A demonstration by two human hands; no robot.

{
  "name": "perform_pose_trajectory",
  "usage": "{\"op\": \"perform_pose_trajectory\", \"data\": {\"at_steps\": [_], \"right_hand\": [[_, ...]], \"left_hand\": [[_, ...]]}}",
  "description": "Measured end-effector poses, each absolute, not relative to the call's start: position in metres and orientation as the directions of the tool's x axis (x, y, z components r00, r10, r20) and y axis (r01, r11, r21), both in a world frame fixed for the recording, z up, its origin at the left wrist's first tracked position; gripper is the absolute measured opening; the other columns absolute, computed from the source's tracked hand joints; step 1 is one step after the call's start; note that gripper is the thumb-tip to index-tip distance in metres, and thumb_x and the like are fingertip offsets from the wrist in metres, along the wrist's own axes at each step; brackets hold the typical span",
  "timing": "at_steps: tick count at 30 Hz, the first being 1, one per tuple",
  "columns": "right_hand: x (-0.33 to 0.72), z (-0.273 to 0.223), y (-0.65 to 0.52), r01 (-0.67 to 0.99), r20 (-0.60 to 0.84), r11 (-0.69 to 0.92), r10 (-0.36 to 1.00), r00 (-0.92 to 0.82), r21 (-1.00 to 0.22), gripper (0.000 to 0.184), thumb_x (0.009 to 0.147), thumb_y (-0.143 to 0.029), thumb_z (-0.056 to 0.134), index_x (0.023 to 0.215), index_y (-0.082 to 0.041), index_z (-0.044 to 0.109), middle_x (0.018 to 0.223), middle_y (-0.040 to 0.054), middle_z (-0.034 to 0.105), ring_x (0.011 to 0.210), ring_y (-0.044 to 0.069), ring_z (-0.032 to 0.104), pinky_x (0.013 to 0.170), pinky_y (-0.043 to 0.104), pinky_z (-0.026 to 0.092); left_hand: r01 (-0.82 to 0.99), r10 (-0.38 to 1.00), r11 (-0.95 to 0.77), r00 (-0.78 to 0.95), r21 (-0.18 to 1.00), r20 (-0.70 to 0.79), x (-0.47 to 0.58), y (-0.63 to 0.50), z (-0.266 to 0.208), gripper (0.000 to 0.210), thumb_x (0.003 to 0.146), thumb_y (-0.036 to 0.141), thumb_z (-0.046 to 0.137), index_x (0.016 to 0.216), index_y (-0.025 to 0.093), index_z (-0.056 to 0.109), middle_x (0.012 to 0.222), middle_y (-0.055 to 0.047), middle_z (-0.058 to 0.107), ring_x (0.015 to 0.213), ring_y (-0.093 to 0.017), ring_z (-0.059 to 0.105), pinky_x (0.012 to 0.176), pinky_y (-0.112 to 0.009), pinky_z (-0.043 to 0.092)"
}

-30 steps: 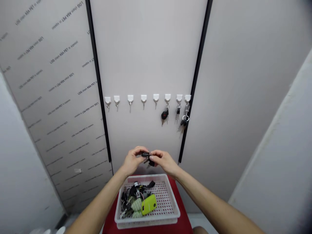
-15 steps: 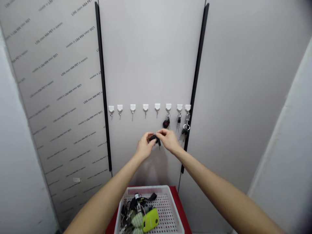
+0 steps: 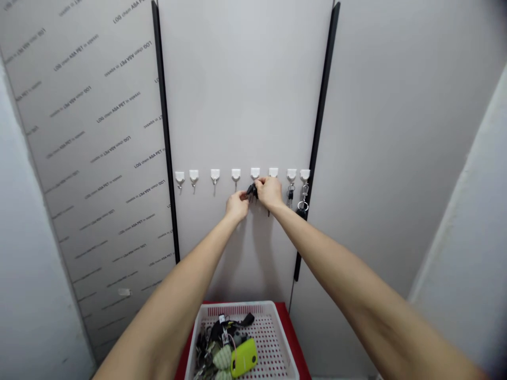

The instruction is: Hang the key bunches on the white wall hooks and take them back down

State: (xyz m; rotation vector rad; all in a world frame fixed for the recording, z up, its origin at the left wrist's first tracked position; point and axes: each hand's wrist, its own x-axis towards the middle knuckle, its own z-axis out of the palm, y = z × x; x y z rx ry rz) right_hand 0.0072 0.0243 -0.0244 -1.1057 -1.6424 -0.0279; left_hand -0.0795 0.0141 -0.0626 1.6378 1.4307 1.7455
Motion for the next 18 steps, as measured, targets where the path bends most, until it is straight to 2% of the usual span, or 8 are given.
{"op": "perform_pose_trajectory", "data": {"at_steps": [3, 6, 11, 14, 18], "right_hand": [[0.008, -0.026, 0.022, 0.650, 0.789, 0.576, 0.612, 0.059, -0.495, 0.022, 0.067, -0.020, 0.040, 0.065, -0.013, 0.060, 0.065, 0.0067, 0.060, 0.060, 0.012, 0.052, 0.059, 0.021, 0.036], [0.008, -0.024, 0.021, 0.655, 0.785, 0.565, 0.615, 0.072, -0.503, 0.022, 0.067, -0.021, 0.040, 0.064, -0.013, 0.060, 0.064, 0.0067, 0.060, 0.059, 0.012, 0.052, 0.060, 0.021, 0.036], [0.009, -0.027, 0.023, 0.629, 0.758, 0.556, 0.647, 0.082, -0.542, 0.023, 0.066, -0.020, 0.039, 0.065, -0.012, 0.060, 0.066, 0.0077, 0.060, 0.061, 0.013, 0.052, 0.060, 0.022, 0.037], [0.012, -0.037, 0.024, 0.583, 0.740, 0.569, 0.667, 0.087, -0.580, 0.022, 0.065, -0.018, 0.040, 0.070, -0.012, 0.060, 0.071, 0.0069, 0.060, 0.065, 0.013, 0.052, 0.063, 0.023, 0.037], [0.014, -0.051, 0.024, 0.439, 0.697, 0.602, 0.713, 0.081, -0.667, 0.023, 0.062, -0.015, 0.040, 0.075, -0.013, 0.059, 0.073, 0.0042, 0.060, 0.064, 0.011, 0.052, 0.062, 0.022, 0.039]], "left_hand": [[0.308, 0.810, -0.460, -0.238, 0.833, 0.536, -0.079, 0.016, -0.067, 0.033, 0.057, 0.006, 0.047, 0.088, 0.016, 0.052, 0.076, -0.004, 0.059, 0.069, -0.012, 0.053, 0.066, -0.023, 0.038], [0.331, 0.783, -0.498, -0.226, 0.802, 0.580, -0.076, 0.012, -0.061, 0.041, 0.056, 0.005, 0.048, 0.096, 0.016, 0.049, 0.077, -0.003, 0.059, 0.071, -0.012, 0.052, 0.068, -0.024, 0.038], [0.376, 0.753, -0.543, -0.178, 0.751, 0.633, -0.074, 0.001, -0.050, 0.037, 0.055, 0.003, 0.046, 0.089, 0.017, 0.054, 0.078, -0.003, 0.059, 0.071, -0.012, 0.051, 0.071, -0.024, 0.037], [0.309, 0.820, -0.459, -0.215, 0.833, 0.531, -0.075, 0.000, -0.055, 0.031, 0.055, 0.004, 0.048, 0.082, 0.017, 0.057, 0.064, -0.002, 0.059, 0.059, -0.010, 0.050, 0.064, -0.024, 0.038], [0.068, 0.886, -0.387, -0.249, 0.920, 0.391, -0.074, 0.004, -0.062, 0.022, 0.056, 0.007, 0.049, 0.075, 0.013, 0.058, 0.050, 0.000, 0.054, 0.046, -0.007, 0.046, 0.055, -0.023, 0.039]]}}
